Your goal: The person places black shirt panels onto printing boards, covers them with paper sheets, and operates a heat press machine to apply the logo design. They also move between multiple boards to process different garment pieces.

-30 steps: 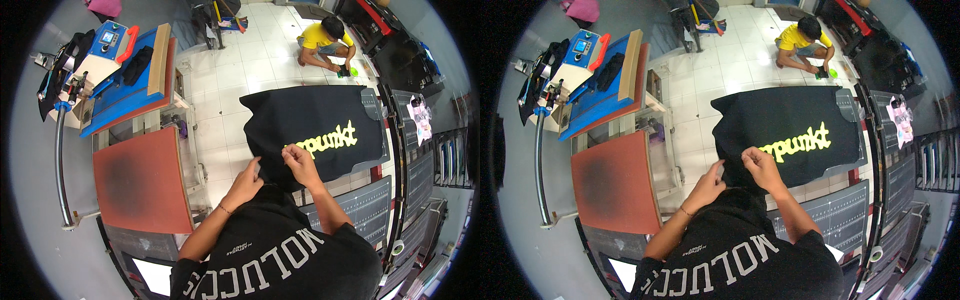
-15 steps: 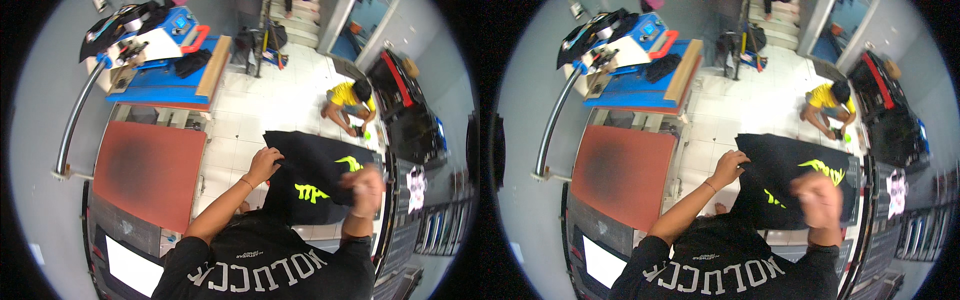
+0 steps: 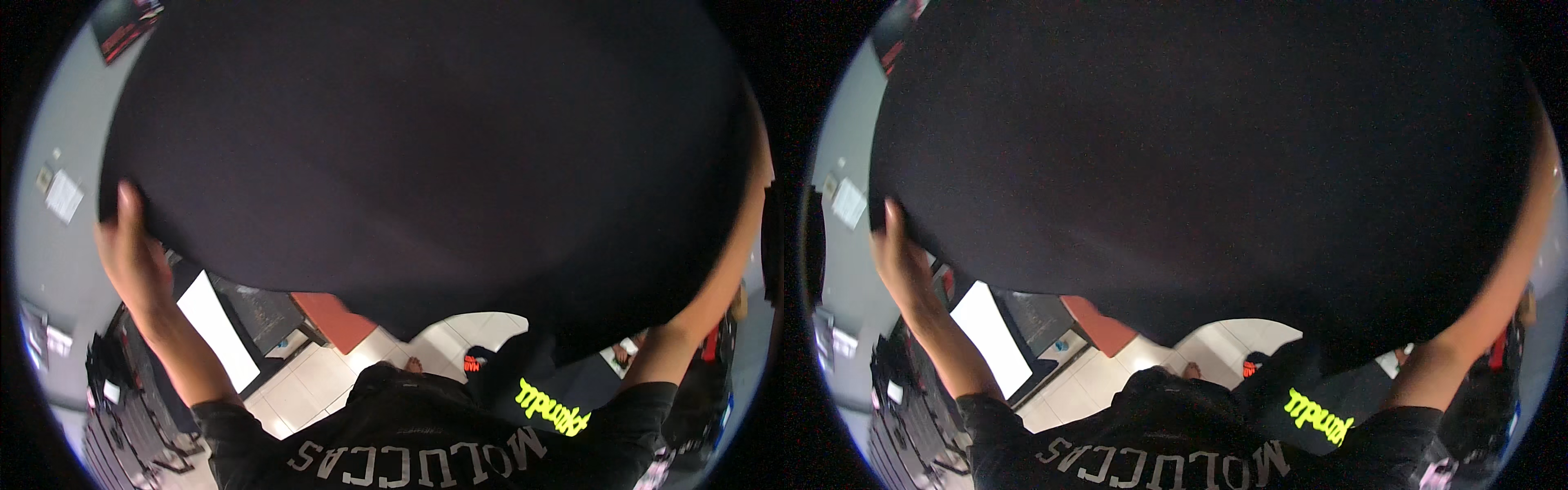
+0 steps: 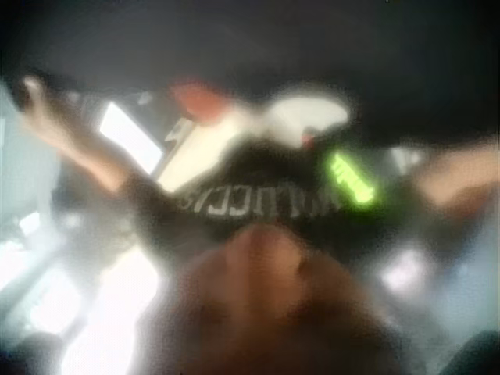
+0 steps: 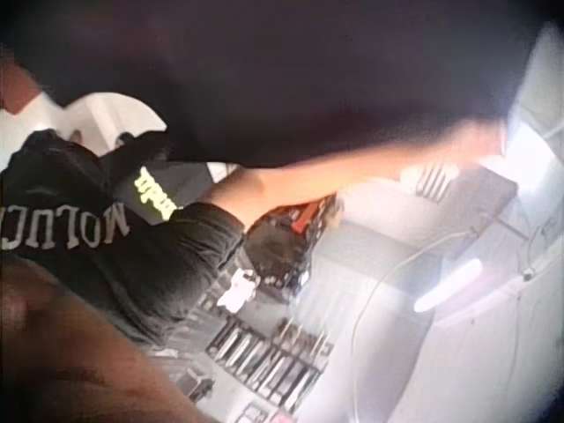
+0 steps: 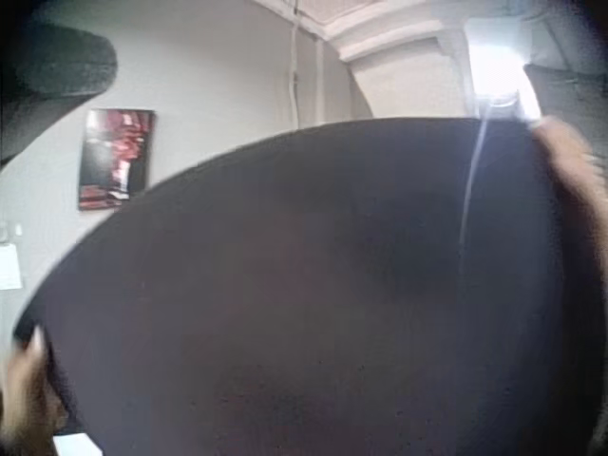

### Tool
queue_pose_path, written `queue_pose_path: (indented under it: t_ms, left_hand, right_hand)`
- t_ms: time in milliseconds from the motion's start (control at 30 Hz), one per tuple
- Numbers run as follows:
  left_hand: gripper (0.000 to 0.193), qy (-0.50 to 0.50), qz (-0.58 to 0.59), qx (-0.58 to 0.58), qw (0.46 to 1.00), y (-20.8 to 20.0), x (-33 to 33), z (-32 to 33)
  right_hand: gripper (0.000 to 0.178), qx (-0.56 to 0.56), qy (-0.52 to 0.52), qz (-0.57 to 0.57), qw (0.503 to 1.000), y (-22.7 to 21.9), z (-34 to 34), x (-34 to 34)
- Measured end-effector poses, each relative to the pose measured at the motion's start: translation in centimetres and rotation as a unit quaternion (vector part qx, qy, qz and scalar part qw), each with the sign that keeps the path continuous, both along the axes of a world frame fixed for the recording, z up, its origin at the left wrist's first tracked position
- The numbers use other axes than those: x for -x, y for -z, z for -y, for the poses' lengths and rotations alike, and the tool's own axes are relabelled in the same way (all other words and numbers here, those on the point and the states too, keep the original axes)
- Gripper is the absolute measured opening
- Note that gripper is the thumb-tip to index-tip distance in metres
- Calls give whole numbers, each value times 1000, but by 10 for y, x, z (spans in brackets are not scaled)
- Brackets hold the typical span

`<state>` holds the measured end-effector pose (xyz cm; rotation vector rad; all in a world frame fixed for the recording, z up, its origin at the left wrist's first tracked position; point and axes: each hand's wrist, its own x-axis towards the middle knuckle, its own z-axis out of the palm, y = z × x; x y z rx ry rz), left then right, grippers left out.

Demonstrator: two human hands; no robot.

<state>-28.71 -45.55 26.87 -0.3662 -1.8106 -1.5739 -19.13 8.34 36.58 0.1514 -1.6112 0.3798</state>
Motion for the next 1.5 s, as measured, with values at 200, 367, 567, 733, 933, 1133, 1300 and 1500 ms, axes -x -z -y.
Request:
queue_pose_path:
  t_ms: [200,367,567,733,933,1133,1300,1500]
  left_hand:
    - [39,-145,225,145,952,-45,61,134]
    - [31,-144,147,12,979,-43,73,202]
    - [33,-338,-98,341,872,-49,-53,215]
    - [13,-224,41,79,970,28,-136,144]
    - [22,-285,158,107,939,227,-155,125]
    - [22,-320,317,106,887,379,-174,83]
    - [22,-358,346,74,864,408,-212,52]
    - [22,-341,374,-30,862,430,-229,38]
  right_hand:
    - [31,18,55,406,912,-24,49,248]
    - [29,317,-345,338,816,36,171,311]
    - [19,276,-549,118,780,3,167,237]
    - [25,280,-559,200,754,103,136,168]
    - [30,220,-397,380,806,339,111,176]
    - [20,87,-202,520,825,459,116,138]
    - [19,82,-225,535,811,452,112,108]
    - [23,68,-233,520,819,505,70,95]
